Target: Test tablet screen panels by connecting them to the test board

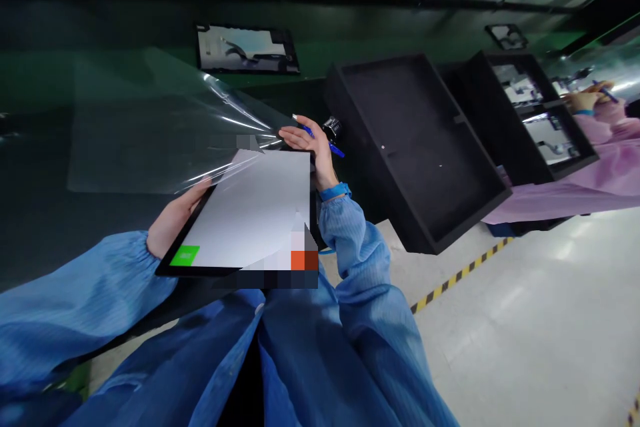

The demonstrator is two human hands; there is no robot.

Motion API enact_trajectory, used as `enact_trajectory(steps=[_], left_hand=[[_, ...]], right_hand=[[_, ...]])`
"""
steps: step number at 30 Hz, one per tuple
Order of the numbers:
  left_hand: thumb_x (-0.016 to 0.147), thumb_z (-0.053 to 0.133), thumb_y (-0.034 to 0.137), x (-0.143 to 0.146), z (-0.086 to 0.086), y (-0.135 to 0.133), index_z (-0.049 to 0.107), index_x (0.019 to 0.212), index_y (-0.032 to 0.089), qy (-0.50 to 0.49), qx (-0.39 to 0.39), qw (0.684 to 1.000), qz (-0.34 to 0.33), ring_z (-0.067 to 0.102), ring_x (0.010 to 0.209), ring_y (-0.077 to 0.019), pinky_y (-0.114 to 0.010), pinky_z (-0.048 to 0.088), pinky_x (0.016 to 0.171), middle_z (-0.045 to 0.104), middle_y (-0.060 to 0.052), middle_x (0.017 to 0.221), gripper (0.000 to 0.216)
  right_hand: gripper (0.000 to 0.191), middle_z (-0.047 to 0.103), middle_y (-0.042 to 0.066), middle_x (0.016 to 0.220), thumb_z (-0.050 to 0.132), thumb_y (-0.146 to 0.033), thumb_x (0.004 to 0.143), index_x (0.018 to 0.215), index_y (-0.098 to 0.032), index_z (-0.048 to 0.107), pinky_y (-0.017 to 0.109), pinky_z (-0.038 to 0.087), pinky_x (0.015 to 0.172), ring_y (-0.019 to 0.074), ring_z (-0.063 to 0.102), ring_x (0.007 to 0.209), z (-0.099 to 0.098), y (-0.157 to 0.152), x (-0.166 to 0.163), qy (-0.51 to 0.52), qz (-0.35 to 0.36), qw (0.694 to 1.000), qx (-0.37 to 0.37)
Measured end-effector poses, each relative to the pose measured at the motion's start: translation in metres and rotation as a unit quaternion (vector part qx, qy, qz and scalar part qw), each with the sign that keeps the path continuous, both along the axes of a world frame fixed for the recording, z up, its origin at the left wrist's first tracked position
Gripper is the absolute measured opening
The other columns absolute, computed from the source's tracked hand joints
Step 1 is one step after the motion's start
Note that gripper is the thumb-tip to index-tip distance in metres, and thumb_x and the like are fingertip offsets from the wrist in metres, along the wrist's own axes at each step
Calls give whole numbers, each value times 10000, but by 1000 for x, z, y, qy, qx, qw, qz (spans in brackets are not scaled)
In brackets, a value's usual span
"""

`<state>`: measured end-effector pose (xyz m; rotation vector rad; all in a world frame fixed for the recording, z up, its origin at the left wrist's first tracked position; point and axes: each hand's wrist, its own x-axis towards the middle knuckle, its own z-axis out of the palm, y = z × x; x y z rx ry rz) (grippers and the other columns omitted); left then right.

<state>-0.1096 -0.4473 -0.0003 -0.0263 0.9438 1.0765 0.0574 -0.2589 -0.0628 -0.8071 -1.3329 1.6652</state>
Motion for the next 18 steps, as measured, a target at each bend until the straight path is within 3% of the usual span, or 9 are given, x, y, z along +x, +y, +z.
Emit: enact_trajectory(steps=[4, 9, 11, 14, 16, 18], left_hand=[[1061, 240, 388, 3, 4, 2, 506, 1477, 155, -31, 5, 999, -4, 746, 1016, -287, -442, 584, 947, 786, -98, 1050, 546], [1032, 322, 285, -11, -21, 9, 501, 1460, 83, 21, -42, 999, -7, 772, 738, -242, -354, 629, 797, 797, -70, 840, 506], [1020, 347, 284, -16, -27, 9, 536, 1428, 86, 32, -42, 999, 0, 765, 682, -237, -347, 634, 768, 790, -53, 783, 491], [1014, 368, 297, -21, -29, 8, 570, 1397, 87, 43, -23, 998, 31, 771, 719, -245, -352, 630, 804, 785, -42, 751, 481], [1017, 336, 300, -23, -27, 8, 560, 1405, 57, 47, -28, 998, 38, 775, 797, -265, -375, 618, 860, 792, -70, 792, 509], [1017, 304, 309, -25, -27, 7, 537, 1433, 49, 48, -22, 998, 38, 770, 891, -290, -410, 599, 912, 800, -100, 887, 543]], right_hand=[[659, 728, 46, 1010, 384, -830, 841, 1084, -246, 567, 499, 552, 1011, 241, 704, 1073, -8, 5, 4, -17, -26, 999, 40], [731, 602, -26, 752, 104, -828, 902, 1013, -262, 554, 365, 523, 971, 126, 630, 784, -14, 13, 11, -105, -67, 977, 174], [657, 567, -17, 721, 56, -731, 958, 1009, -261, 512, 383, 547, 875, 146, 607, 693, -7, 9, 14, -138, -147, 957, 207], [405, 615, 32, 800, 156, -547, 1018, 1002, -265, 446, 410, 553, 714, 198, 608, 670, 21, -12, 20, -150, -253, 922, 251], [255, 665, 50, 904, 324, -482, 1019, 1016, -273, 471, 417, 566, 760, 209, 648, 743, 44, -34, 25, -178, -220, 910, 302], [251, 714, 77, 1072, 507, -496, 976, 1052, -260, 544, 468, 553, 942, 249, 694, 980, 64, -57, 25, -240, -70, 887, 388]])
